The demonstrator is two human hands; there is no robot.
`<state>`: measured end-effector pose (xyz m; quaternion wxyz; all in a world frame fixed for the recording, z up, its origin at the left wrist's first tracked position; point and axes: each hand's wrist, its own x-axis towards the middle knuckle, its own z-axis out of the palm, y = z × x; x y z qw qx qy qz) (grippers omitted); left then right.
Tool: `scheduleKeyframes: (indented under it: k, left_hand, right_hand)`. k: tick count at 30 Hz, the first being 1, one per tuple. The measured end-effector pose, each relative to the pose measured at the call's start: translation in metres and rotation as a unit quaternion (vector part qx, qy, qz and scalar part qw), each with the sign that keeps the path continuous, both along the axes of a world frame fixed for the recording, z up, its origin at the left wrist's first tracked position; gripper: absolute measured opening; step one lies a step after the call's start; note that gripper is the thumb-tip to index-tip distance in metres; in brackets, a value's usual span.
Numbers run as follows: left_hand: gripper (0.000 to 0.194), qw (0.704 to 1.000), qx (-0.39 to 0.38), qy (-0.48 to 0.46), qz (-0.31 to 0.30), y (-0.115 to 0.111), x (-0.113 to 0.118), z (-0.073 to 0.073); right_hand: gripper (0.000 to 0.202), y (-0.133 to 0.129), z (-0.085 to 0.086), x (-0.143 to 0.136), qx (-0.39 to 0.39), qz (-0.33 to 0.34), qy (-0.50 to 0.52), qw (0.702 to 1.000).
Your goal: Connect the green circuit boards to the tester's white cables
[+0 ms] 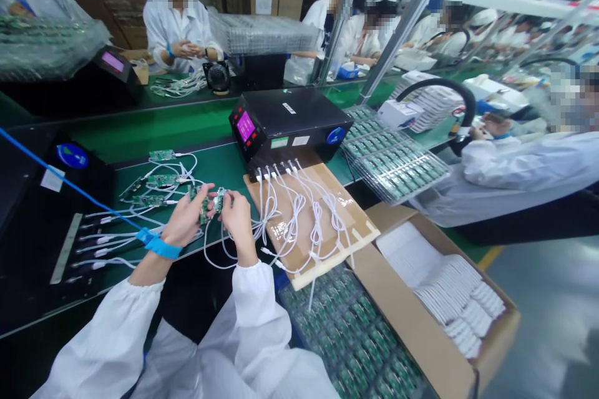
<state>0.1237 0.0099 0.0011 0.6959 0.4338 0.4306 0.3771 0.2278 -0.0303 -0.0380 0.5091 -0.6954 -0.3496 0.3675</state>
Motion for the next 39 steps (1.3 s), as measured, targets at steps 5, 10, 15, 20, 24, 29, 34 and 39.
scheduleKeyframes:
  k: [5, 10, 15, 20, 24, 29, 34, 39]
  left_hand:
    - [0.023, 0.992, -0.099, -0.078, 0.018, -0.004, -0.007, 0.010]
    - [0.021, 0.993, -0.108, -0.038, 0.034, -0.003, -0.003, 0.007]
    - [0.015, 0.993, -0.115, -0.037, 0.017, -0.001, 0.005, 0.003]
    - [0.017, 0.994, -0.106, -0.018, 0.028, -0.003, 0.007, 0.008]
    - [0.021, 0.994, -0.101, 0.019, 0.040, -0.005, 0.008, 0.016]
    - [0.022, 0.994, -0.096, 0.039, 0.039, -0.001, 0.011, 0.018]
    - [0.025, 0.994, -0.092, 0.034, 0.044, -0.003, 0.012, 0.021]
    - [0.027, 0.996, -0.075, 0.001, 0.049, -0.017, 0.006, 0.034]
  right_hand:
    - [0.035, -0.015, 0.002, -0.002, 0.004, -0.005, -0.019, 1.000]
    - [0.031, -0.020, 0.003, 0.002, 0.027, -0.025, -0.160, 0.986]
    - [0.034, -0.010, 0.000, 0.000, -0.045, 0.011, -0.236, 0.971]
    - [0.038, -0.007, -0.005, -0.004, -0.093, 0.046, -0.250, 0.963]
    - [0.036, -0.008, -0.004, -0.006, -0.099, 0.059, -0.265, 0.957]
    - [0.033, -0.007, -0.004, -0.004, -0.113, 0.076, -0.271, 0.953]
    - [0.032, -0.009, 0.000, -0.004, -0.108, 0.072, -0.272, 0.954]
    - [0.037, -0.055, 0.018, -0.011, -0.068, 0.061, -0.292, 0.952]
